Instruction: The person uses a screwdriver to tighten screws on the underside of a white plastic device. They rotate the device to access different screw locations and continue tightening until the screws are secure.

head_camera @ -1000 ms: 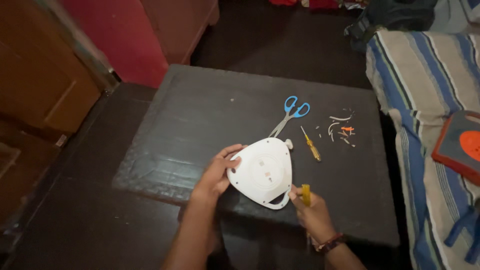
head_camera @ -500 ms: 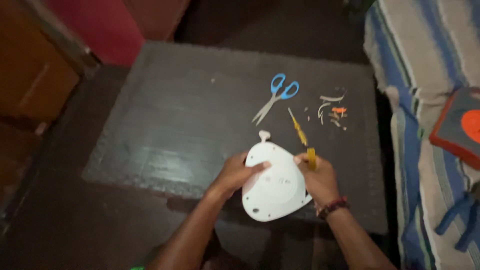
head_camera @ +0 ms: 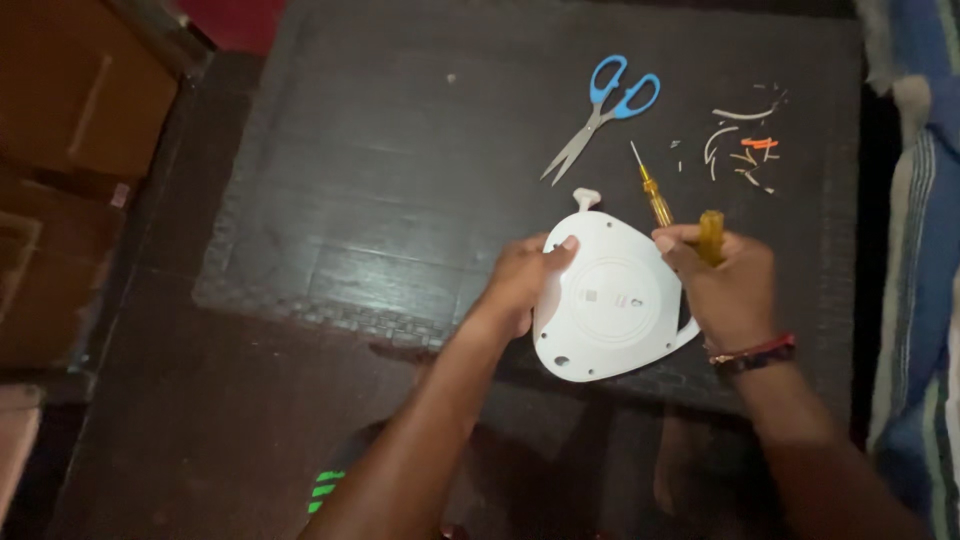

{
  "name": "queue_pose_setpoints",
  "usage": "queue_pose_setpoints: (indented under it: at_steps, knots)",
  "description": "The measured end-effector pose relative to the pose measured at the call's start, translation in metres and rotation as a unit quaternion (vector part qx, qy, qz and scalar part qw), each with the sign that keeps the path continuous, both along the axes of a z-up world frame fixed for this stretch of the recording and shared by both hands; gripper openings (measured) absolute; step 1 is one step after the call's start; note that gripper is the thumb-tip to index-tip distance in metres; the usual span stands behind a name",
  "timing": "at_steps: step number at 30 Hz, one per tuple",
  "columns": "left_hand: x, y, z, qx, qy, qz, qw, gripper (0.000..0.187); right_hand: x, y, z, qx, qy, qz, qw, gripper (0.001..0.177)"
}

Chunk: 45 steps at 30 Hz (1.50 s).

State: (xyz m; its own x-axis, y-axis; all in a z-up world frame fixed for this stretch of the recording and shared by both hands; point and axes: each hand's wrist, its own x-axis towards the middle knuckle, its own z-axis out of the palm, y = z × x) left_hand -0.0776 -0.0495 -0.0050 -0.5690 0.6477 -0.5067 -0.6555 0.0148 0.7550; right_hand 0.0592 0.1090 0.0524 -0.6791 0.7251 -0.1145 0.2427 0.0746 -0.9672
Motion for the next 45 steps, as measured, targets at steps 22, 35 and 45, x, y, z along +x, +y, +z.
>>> queue_pose_setpoints:
  at_steps: [22,35,45]
  knots:
    - [0.028,0.009,0.047,0.018,0.185,-0.134,0.973,0.048,-0.011,-0.023,0.041,0.27,-0.032,0.155,0.95,0.014]
    - [0.029,0.011,0.038,0.0,0.116,-0.115,0.987,0.044,-0.019,-0.024,0.026,0.303,-0.078,0.115,0.943,0.023]
    - [0.029,0.008,0.041,-0.034,0.147,-0.122,0.981,0.041,-0.014,-0.021,0.024,0.276,-0.008,0.118,0.954,0.019]
